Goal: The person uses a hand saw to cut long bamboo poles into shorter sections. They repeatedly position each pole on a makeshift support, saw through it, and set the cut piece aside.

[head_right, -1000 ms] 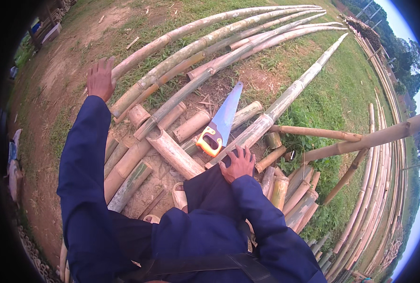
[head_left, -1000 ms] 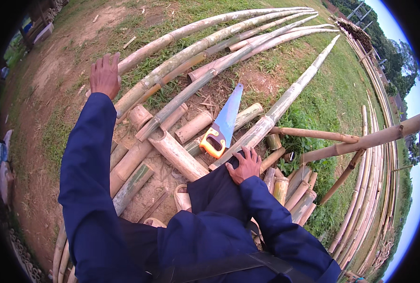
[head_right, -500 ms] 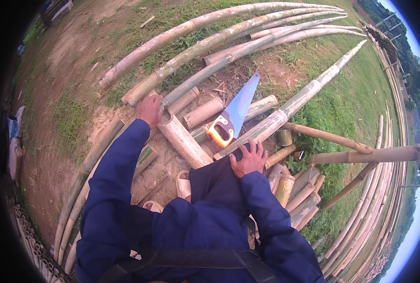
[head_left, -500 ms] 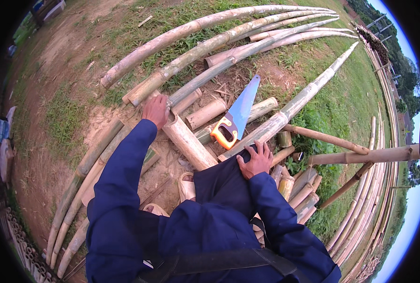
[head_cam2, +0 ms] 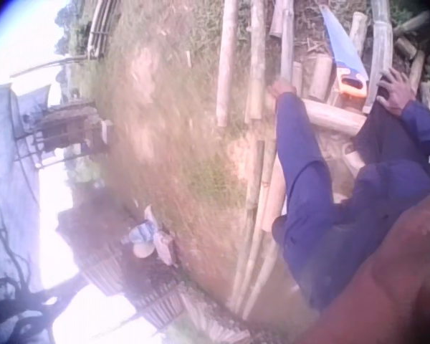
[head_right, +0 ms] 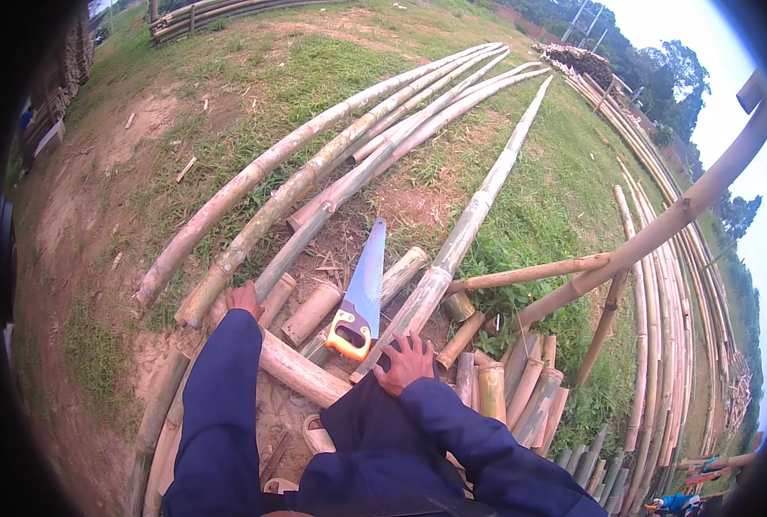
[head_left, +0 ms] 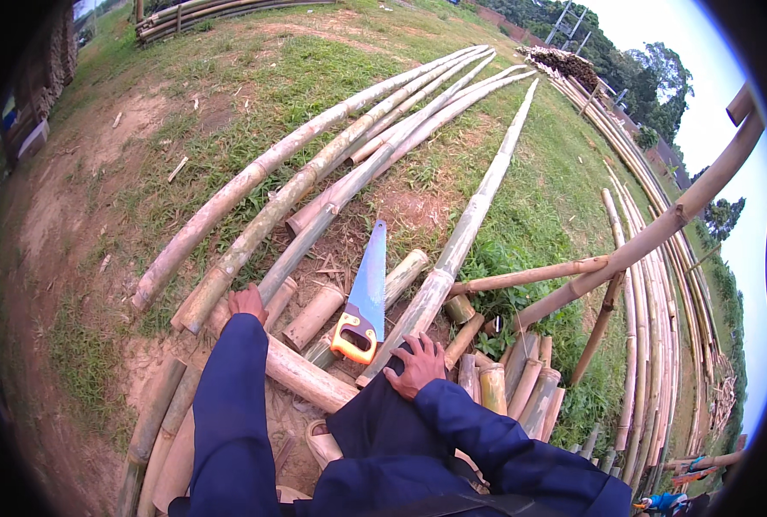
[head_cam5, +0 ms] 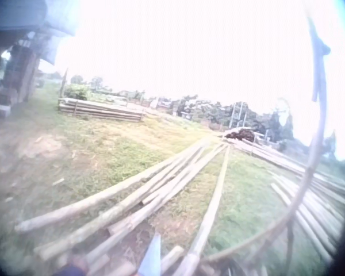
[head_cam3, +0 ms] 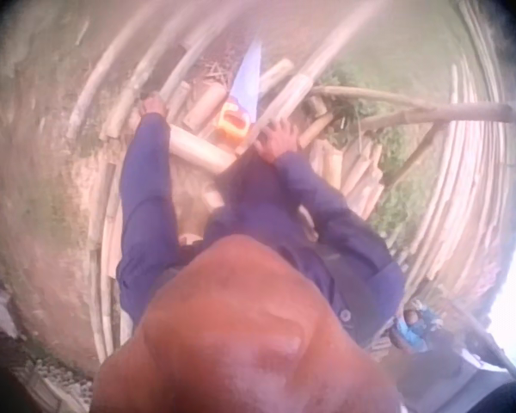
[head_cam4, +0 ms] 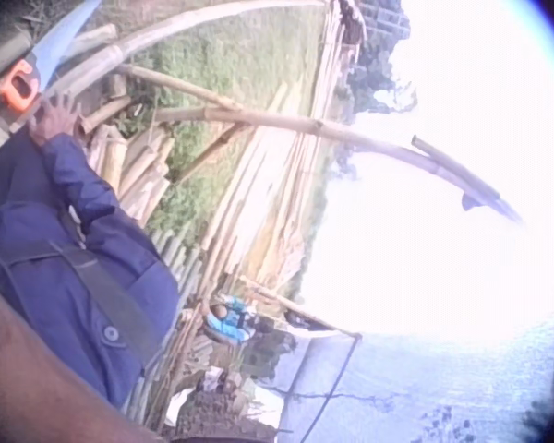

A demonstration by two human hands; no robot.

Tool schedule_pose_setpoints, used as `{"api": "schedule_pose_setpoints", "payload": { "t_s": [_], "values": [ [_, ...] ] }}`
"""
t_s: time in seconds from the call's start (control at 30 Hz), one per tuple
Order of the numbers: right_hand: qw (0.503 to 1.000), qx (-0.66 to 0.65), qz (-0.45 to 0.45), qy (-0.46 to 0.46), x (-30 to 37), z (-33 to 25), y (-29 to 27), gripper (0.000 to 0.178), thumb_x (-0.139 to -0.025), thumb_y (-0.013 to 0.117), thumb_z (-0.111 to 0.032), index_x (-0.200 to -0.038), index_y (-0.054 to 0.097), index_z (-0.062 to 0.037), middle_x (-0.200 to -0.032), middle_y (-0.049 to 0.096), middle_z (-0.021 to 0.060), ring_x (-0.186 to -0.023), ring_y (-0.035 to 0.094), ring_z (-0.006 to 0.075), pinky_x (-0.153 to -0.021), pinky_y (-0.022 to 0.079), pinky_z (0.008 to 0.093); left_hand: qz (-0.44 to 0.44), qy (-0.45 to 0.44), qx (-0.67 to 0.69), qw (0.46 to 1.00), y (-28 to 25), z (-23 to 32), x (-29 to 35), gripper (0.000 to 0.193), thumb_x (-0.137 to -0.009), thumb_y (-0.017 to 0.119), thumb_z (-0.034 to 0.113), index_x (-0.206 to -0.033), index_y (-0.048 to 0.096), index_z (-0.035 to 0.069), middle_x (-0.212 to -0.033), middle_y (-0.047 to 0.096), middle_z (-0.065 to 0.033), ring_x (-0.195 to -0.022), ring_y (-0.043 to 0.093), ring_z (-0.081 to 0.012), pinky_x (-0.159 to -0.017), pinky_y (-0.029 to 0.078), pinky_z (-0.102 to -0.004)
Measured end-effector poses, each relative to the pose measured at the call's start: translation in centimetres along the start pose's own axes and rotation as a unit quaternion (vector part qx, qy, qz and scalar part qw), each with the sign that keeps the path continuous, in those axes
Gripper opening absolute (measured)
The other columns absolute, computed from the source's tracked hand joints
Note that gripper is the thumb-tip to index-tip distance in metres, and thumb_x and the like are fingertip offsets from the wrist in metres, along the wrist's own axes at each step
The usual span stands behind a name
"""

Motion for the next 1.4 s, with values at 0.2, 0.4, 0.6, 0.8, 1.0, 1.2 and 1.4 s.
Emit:
{"api": "schedule_pose_setpoints", "payload": {
  "t_s": [0.2, 0.4, 0.6, 0.8, 1.0, 1.2, 1.4],
  "values": [
    [1.000, 0.007, -0.003, 0.009, 0.5, -0.3, -0.7, 0.055, -0.087, 0.069, -0.053, -0.132, 0.070, -0.0222, -0.155, 0.046, 0.0096, -0.152, 0.029, 0.0371, -0.121, 0.021, 0.0640, -0.004, 0.064, 0.052, 0.997, -9.0, 3.6, 4.5, 0.056, -0.074, 0.080, 0.020, -0.120, 0.053, 0.003, -0.104, 0.074, -0.0213, -0.103, 0.071, -0.0406, -0.105, 0.047, -0.0510],
    [1.000, 0.015, -0.008, 0.004, -0.2, -0.7, -0.4, 0.058, -0.086, 0.071, -0.054, -0.135, 0.068, -0.0223, -0.156, 0.045, 0.0086, -0.152, 0.029, 0.0365, -0.121, 0.023, 0.0637, 0.046, 0.096, 0.032, 0.994, -14.5, 5.9, 10.4, 0.054, -0.077, 0.078, 0.016, -0.119, 0.047, 0.004, -0.110, 0.070, -0.0231, -0.102, 0.070, -0.0433, -0.091, 0.055, -0.0518],
    [1.000, -0.009, 0.002, 0.019, 1.1, 1.2, -0.4, 0.059, -0.087, 0.073, -0.052, -0.138, 0.065, -0.0250, -0.158, 0.042, 0.0071, -0.152, 0.028, 0.0375, -0.122, 0.023, 0.0654, 0.082, 0.114, -0.011, 0.990, -16.2, -0.2, 20.9, 0.062, -0.075, 0.080, 0.018, -0.125, 0.046, 0.005, -0.116, 0.066, -0.0206, -0.101, 0.067, -0.0420, -0.091, 0.053, -0.0471],
    [1.000, 0.002, -0.008, 0.021, 1.0, -0.7, -1.8, 0.059, -0.087, 0.072, -0.053, -0.140, 0.064, -0.0254, -0.161, 0.039, 0.0071, -0.153, 0.026, 0.0373, -0.123, 0.021, 0.0627, 0.077, 0.022, -0.097, 0.992, -16.5, -19.7, 37.1, 0.074, -0.067, 0.086, 0.016, -0.131, 0.051, 0.006, -0.112, 0.060, -0.0141, -0.104, 0.063, -0.0349, -0.098, 0.045, -0.0431],
    [0.998, 0.051, 0.021, -0.015, 0.0, -2.4, -0.2, 0.071, -0.084, 0.076, -0.051, -0.149, 0.054, -0.0296, -0.160, 0.041, 0.0076, -0.151, 0.030, 0.0375, -0.120, 0.026, 0.0623, 0.073, -0.178, -0.244, 0.951, -8.5, -36.4, 61.4, 0.078, -0.063, 0.088, 0.012, -0.132, 0.053, 0.013, -0.123, 0.057, -0.0107, -0.125, 0.055, -0.0321, -0.112, 0.039, -0.0454],
    [0.993, 0.063, 0.072, -0.063, 0.4, -1.0, 0.2, 0.080, -0.085, 0.079, -0.049, -0.155, 0.046, -0.0294, -0.156, 0.047, 0.0115, -0.145, 0.041, 0.0348, -0.116, 0.037, 0.0522, 0.050, -0.585, -0.223, 0.778, -1.2, -37.7, 68.4, 0.094, -0.083, 0.084, 0.034, -0.159, 0.030, 0.027, -0.154, 0.042, -0.0111, -0.140, 0.045, -0.0316, -0.111, 0.036, -0.0557],
    [0.990, 0.093, 0.066, -0.084, 0.5, -1.1, -0.1, 0.077, -0.088, 0.076, -0.051, -0.155, 0.047, -0.0264, -0.154, 0.047, 0.0147, -0.145, 0.042, 0.0347, -0.119, 0.034, 0.0512, 0.082, -0.527, 0.110, 0.839, -2.8, -35.5, 59.8, 0.050, -0.091, 0.075, 0.031, -0.132, 0.056, 0.010, -0.134, 0.054, -0.0164, -0.117, 0.062, -0.0383, -0.101, 0.048, -0.0497]
  ]
}}
Point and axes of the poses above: each hand's wrist, its own x-axis away from the middle knuckle, its own y-axis out of the palm, z = x × y, the point moved 2 cm from there along -x, towards the middle knuckle
